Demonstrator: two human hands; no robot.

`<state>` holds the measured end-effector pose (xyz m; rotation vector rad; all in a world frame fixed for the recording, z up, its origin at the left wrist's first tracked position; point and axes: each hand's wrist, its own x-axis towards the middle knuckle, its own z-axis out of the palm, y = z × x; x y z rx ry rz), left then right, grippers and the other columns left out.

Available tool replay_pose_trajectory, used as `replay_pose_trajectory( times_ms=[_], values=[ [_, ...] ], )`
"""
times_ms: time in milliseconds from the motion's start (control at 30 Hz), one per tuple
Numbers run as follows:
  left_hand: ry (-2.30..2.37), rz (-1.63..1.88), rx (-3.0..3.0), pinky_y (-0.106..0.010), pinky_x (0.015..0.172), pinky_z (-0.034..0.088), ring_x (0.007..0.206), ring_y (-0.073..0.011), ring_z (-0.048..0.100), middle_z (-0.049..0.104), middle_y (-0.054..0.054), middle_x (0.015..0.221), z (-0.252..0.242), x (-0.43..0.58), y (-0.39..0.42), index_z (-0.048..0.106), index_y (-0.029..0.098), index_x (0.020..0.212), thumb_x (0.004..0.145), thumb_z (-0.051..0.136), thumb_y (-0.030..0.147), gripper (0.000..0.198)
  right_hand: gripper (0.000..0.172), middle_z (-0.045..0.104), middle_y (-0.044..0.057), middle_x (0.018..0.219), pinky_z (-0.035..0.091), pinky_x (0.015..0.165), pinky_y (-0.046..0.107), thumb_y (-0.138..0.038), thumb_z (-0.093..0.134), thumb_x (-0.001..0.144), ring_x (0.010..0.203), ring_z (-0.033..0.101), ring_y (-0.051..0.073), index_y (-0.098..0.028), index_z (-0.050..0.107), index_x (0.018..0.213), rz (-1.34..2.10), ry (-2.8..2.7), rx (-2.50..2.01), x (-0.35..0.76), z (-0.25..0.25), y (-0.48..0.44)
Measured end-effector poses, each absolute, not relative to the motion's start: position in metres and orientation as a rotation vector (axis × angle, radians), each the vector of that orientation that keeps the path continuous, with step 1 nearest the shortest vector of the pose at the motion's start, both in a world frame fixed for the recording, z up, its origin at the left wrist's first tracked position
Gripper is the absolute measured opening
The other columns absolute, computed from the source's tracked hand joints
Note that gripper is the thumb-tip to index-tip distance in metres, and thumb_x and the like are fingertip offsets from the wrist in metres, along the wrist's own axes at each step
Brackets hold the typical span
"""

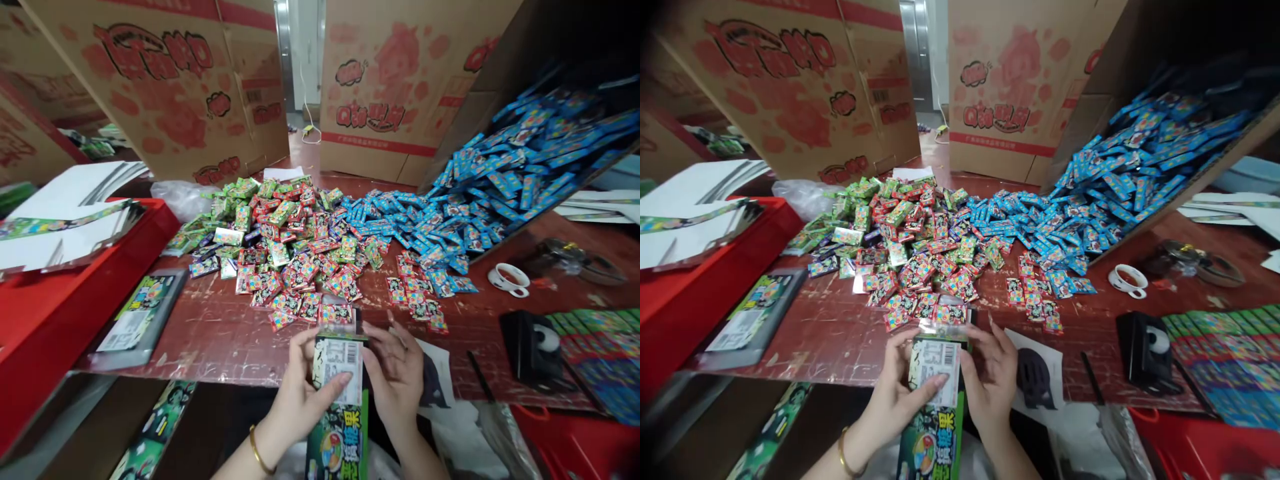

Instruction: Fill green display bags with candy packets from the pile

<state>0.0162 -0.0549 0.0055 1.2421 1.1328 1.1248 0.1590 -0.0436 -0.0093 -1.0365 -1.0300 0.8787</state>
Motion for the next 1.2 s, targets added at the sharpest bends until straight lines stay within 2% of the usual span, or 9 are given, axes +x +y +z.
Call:
replay_pose_trajectory(
  times_ms=[133, 267, 367, 533, 633, 767, 900, 1033, 1200],
  values=[
    [1.247, 1.122, 1.177, -0.023, 0.059, 0.047, 0.071, -0.0131, 0.056, 0.052, 0.003, 0.081, -0.002, 0.009, -0.056, 0.037, 0.026, 0.1, 0.09, 0.05, 0.033, 0.018, 0.046, 0.064, 0.008, 0.103, 0.051, 0.086, 0.04, -0.019, 0.059, 0.083, 0.101, 0.061, 0.022, -0.027, 0.038, 0.124, 0.993, -1.048, -1.047, 0.152, -0.018, -0.042],
    [1.212, 1.199, 1.252, -0.029, 0.078, 0.046, 0.093, -0.0169, 0.057, 0.056, -0.005, 0.103, -0.007, 0.004, -0.049, 0.042, 0.023, 0.093, 0.092, 0.046, 0.03, 0.008, 0.051, 0.061, 0.008, 0.106, 0.049, 0.088, 0.04, -0.02, 0.057, 0.084, 0.103, 0.059, 0.022, -0.027, 0.034, 0.13, 1.016, -1.079, -1.035, 0.148, -0.025, -0.04],
    [1.149, 1.227, 1.214, -0.034, 0.087, 0.043, 0.108, -0.0198, 0.054, 0.055, -0.009, 0.118, -0.012, 0.008, -0.044, 0.043, 0.022, 0.093, 0.092, 0.047, 0.027, 0.006, 0.049, 0.064, 0.007, 0.095, 0.046, 0.092, 0.041, -0.021, 0.056, 0.085, 0.106, 0.057, 0.022, -0.025, 0.036, 0.129, 1.027, -1.111, -1.053, 0.148, -0.03, -0.039],
    [1.214, 1.282, 1.151, -0.031, 0.079, 0.044, 0.092, -0.0185, 0.059, 0.064, -0.006, 0.101, -0.019, 0.013, -0.037, 0.043, 0.023, 0.108, 0.089, 0.052, 0.028, 0.021, 0.059, 0.058, 0.008, 0.114, 0.042, 0.097, 0.041, -0.022, 0.061, 0.082, 0.111, 0.053, 0.021, -0.027, 0.03, 0.132, 0.987, -1.032, -1.083, 0.15, -0.031, -0.038],
    [1.196, 1.172, 1.2, -0.03, 0.079, 0.045, 0.092, -0.0197, 0.06, 0.064, -0.006, 0.097, -0.014, 0.013, -0.034, 0.057, 0.02, 0.096, 0.085, 0.057, 0.032, 0.016, 0.068, 0.063, 0.007, 0.103, 0.049, 0.088, 0.038, -0.022, 0.062, 0.081, 0.098, 0.061, 0.02, -0.028, 0.022, 0.136, 1.153, -1.016, -1.044, 0.153, -0.024, -0.036],
    [1.157, 1.116, 1.07, -0.029, 0.074, 0.048, 0.085, -0.0195, 0.062, 0.067, -0.006, 0.095, -0.002, 0.016, -0.032, 0.06, 0.019, 0.084, 0.08, 0.063, 0.038, 0.02, 0.061, 0.068, 0.001, 0.082, 0.05, 0.078, 0.033, -0.022, 0.066, 0.078, 0.081, 0.065, 0.018, -0.026, 0.032, 0.127, 1.244, -0.974, -1.047, 0.161, -0.011, -0.03],
    [1.164, 1.109, 0.896, -0.028, 0.067, 0.049, 0.073, -0.017, 0.063, 0.069, -0.004, 0.086, 0.006, 0.021, -0.027, 0.057, 0.019, 0.098, 0.077, 0.064, 0.043, 0.033, 0.058, 0.071, 0.001, 0.081, 0.05, 0.077, 0.033, -0.024, 0.073, 0.072, 0.081, 0.066, 0.019, -0.024, 0.04, 0.119, 1.464, -0.875, -1.048, 0.171, -0.002, -0.017],
    [1.238, 1.068, 0.994, -0.026, 0.063, 0.047, 0.067, -0.0162, 0.061, 0.068, -0.003, 0.077, 0.007, 0.025, -0.028, 0.061, 0.017, 0.086, 0.082, 0.058, 0.043, 0.027, 0.058, 0.073, 0.004, 0.081, 0.05, 0.081, 0.038, -0.028, 0.077, 0.068, 0.081, 0.068, 0.022, -0.021, 0.044, 0.115, 1.633, -0.767, -1.063, 0.183, -0.003, -0.005],
    [1.249, 1.143, 1.189, -0.03, 0.08, 0.046, 0.092, -0.02, 0.061, 0.064, -0.004, 0.101, -0.001, 0.035, -0.04, 0.054, 0.022, 0.089, 0.085, 0.056, 0.034, 0.013, 0.05, 0.073, 0.006, 0.085, 0.048, 0.086, 0.044, -0.034, 0.069, 0.076, 0.086, 0.067, 0.025, -0.022, 0.044, 0.118, 1.478, -0.951, -1.142, 0.184, -0.011, -0.02]
  ],
)
